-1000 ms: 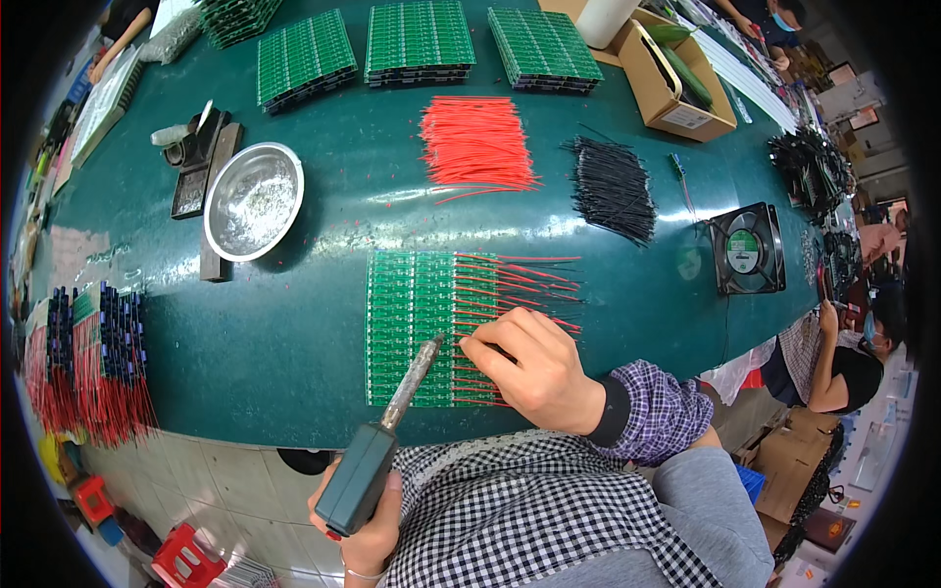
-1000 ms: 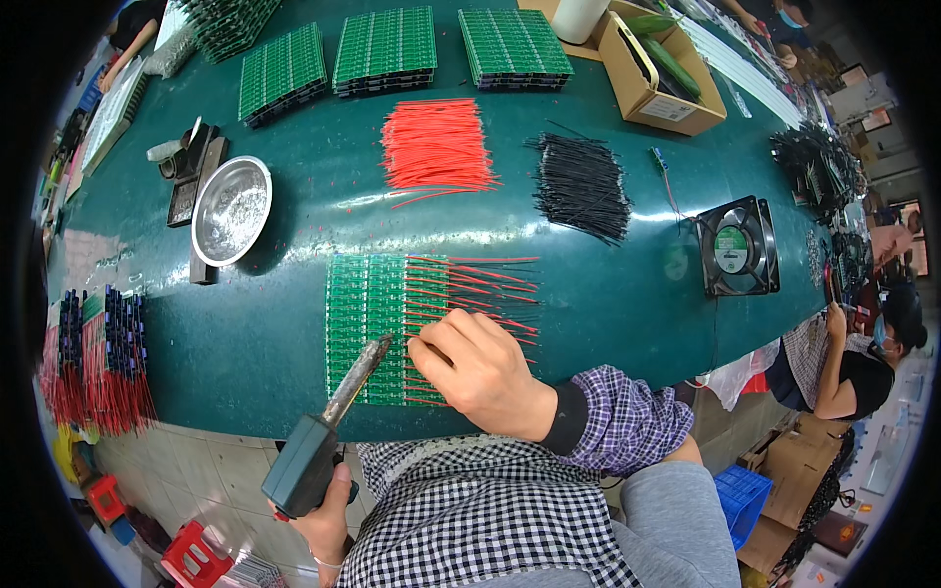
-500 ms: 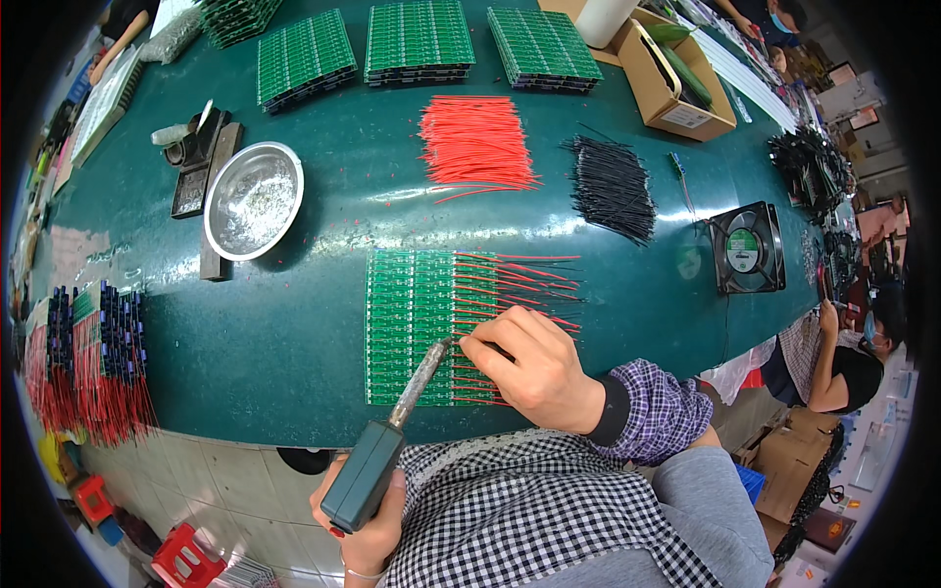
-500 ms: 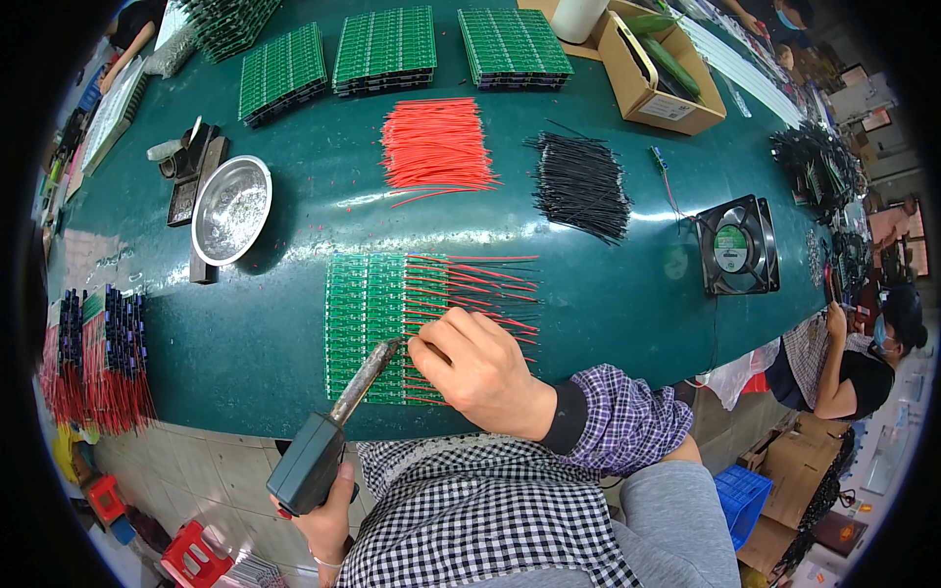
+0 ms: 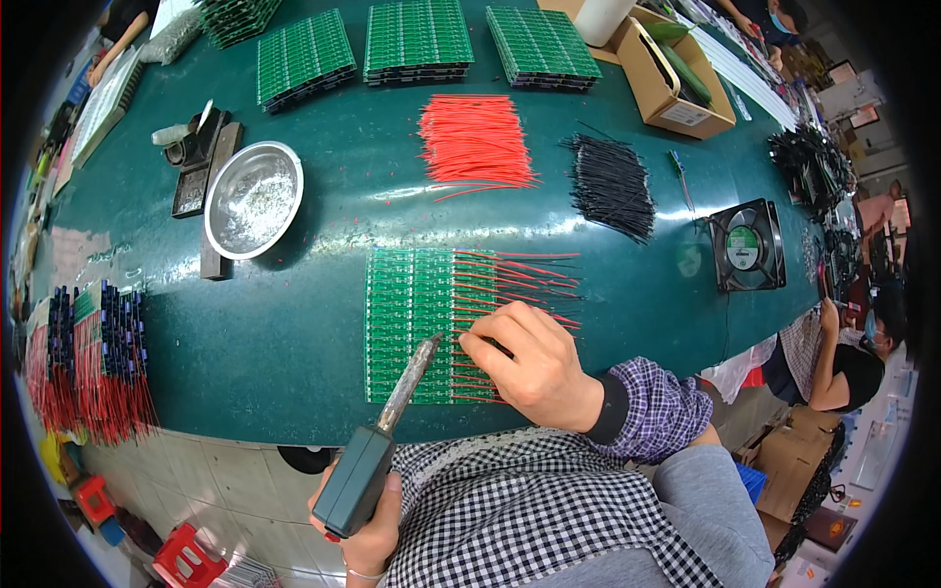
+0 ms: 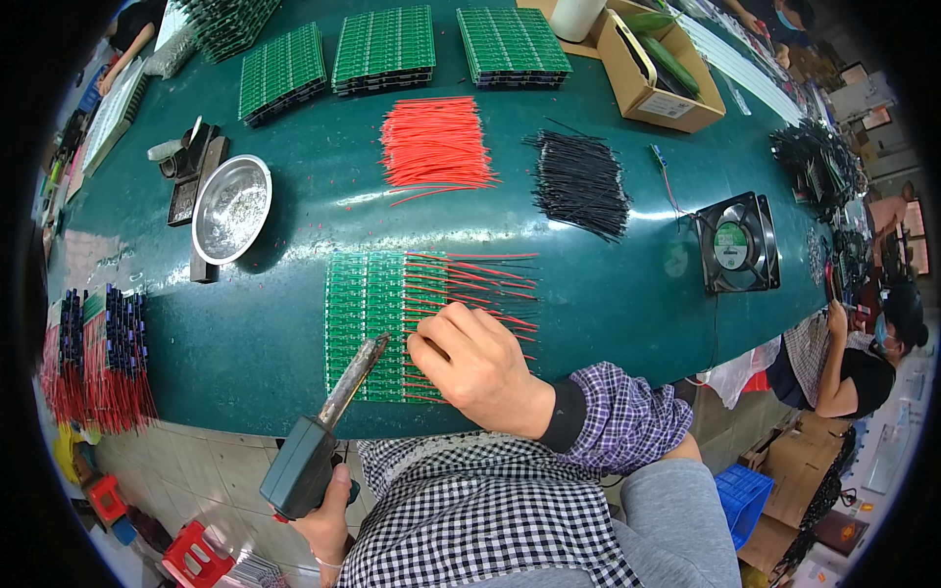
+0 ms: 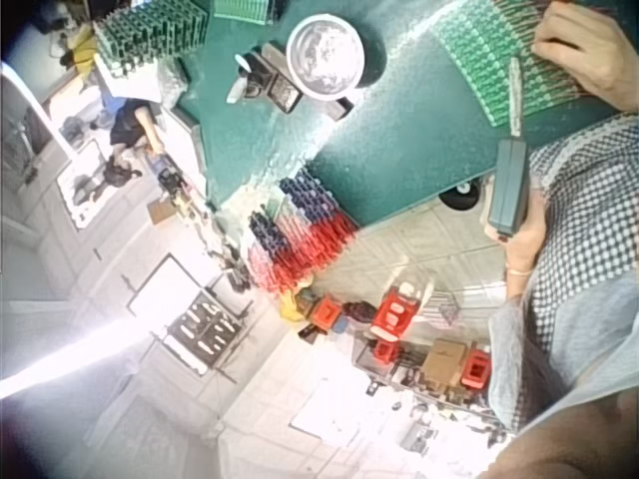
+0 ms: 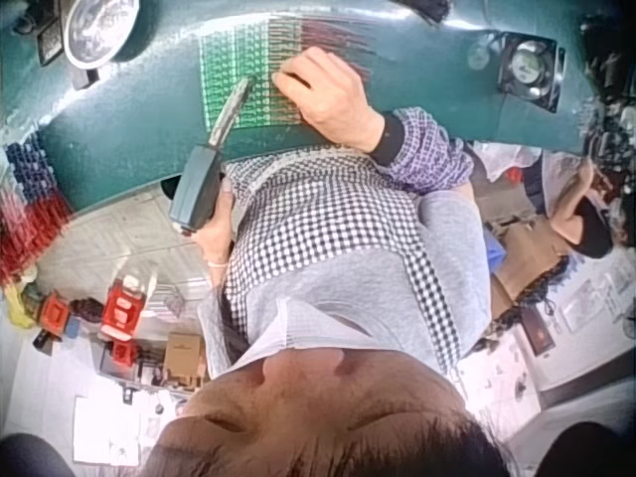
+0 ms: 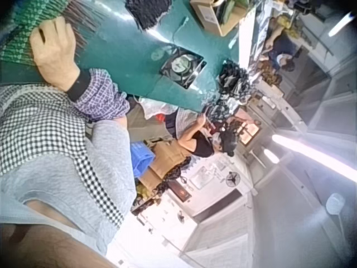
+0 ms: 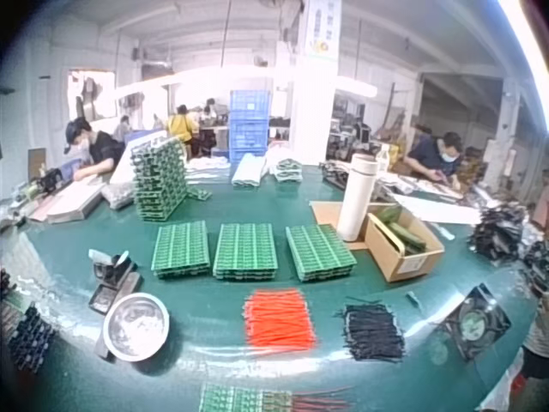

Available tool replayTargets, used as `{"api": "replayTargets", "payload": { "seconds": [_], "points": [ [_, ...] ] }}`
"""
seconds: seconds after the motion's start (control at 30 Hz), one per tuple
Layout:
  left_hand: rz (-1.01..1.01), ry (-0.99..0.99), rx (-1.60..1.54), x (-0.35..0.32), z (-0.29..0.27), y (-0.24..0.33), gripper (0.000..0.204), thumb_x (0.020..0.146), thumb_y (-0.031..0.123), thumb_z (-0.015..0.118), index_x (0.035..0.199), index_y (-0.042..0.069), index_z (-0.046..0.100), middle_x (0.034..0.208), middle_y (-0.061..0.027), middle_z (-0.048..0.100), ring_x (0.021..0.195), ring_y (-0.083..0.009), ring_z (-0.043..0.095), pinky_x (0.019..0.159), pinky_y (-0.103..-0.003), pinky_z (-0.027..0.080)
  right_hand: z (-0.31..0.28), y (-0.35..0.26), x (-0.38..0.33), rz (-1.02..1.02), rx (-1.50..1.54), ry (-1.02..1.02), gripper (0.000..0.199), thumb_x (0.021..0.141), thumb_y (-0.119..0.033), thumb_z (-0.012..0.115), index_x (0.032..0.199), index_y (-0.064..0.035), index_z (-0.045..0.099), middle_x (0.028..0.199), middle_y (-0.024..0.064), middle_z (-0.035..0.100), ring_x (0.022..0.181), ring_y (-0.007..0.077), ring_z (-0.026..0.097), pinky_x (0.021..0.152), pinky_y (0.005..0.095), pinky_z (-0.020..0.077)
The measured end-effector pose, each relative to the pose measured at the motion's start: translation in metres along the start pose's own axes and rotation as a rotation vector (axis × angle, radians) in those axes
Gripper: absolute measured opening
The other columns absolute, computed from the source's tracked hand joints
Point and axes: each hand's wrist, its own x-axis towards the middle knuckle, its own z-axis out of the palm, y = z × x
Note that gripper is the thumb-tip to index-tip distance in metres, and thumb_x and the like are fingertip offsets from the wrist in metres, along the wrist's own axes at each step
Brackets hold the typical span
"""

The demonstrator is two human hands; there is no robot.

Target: The person solders wires onto circuit boards using a soldering iron.

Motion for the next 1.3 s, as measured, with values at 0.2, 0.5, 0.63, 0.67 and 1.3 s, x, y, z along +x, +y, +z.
{"api": "replayTargets", "payload": {
  "seconds": [0.2, 0.5, 0.63, 0.67, 1.3],
  "points": [
    [0.059, 0.02, -0.005, 0.0, 0.001, 0.0, 0.028, 0.071, 0.004, 0.081, 0.096, -0.007, 0.073, 0.089, -0.0155, 0.072, 0.073, -0.0224, 0.07, 0.068, -0.032, 0.056, -0.001, -0.003, 0.001, -0.021, 0.007, 0.082, 0.027, 0.067, -0.003, 0.073, 0.094, 0.0011, 0.072, 0.09, 0.0085, 0.067, 0.08, 0.0233, 0.065, 0.066, 0.0332, 0.0521],
    [0.039, -0.121, 0.098, -0.009, -0.016, -0.018, 0.051, 0.076, 0.008, 0.09, 0.118, -0.004, 0.064, 0.105, -0.0106, 0.068, 0.088, -0.0174, 0.065, 0.077, -0.031, 0.053, 0.0, -0.004, -0.004, -0.012, 0.028, 0.035, 0.026, 0.068, -0.004, 0.072, 0.094, 0.0009, 0.072, 0.09, 0.0085, 0.066, 0.079, 0.0229, 0.065, 0.065, 0.0339, 0.0503],
    [0.01, -0.129, 0.131, -0.009, -0.015, -0.013, 0.05, 0.075, 0.01, 0.091, 0.115, -0.004, 0.064, 0.103, -0.0098, 0.067, 0.086, -0.017, 0.064, 0.075, -0.031, 0.052, 0.001, -0.004, -0.005, -0.011, 0.027, 0.026, 0.026, 0.069, -0.004, 0.072, 0.095, 0.0011, 0.072, 0.09, 0.0086, 0.066, 0.079, 0.0232, 0.065, 0.066, 0.0343, 0.0503],
    [0.0, -0.136, 0.135, -0.008, -0.015, -0.012, 0.05, 0.075, 0.011, 0.091, 0.115, -0.004, 0.064, 0.103, -0.0097, 0.067, 0.086, -0.0168, 0.063, 0.075, -0.031, 0.052, 0.001, -0.004, -0.005, -0.01, 0.025, 0.023, 0.026, 0.069, -0.004, 0.072, 0.095, 0.0011, 0.072, 0.09, 0.0086, 0.066, 0.079, 0.0231, 0.065, 0.067, 0.0343, 0.0502],
    [0.368, 0.173, -0.051, 0.005, -0.016, -0.03, 0.041, 0.083, -0.01, 0.073, 0.122, -0.009, 0.061, 0.107, -0.0174, 0.068, 0.064, -0.0117, 0.058, 0.053, -0.024, 0.045, 0.0, -0.004, -0.004, -0.012, 0.009, 0.001, 0.025, 0.07, -0.004, 0.071, 0.095, 0.0002, 0.071, 0.091, 0.0077, 0.066, 0.079, 0.022, 0.064, 0.065, 0.0338, 0.0485]
  ]
}}
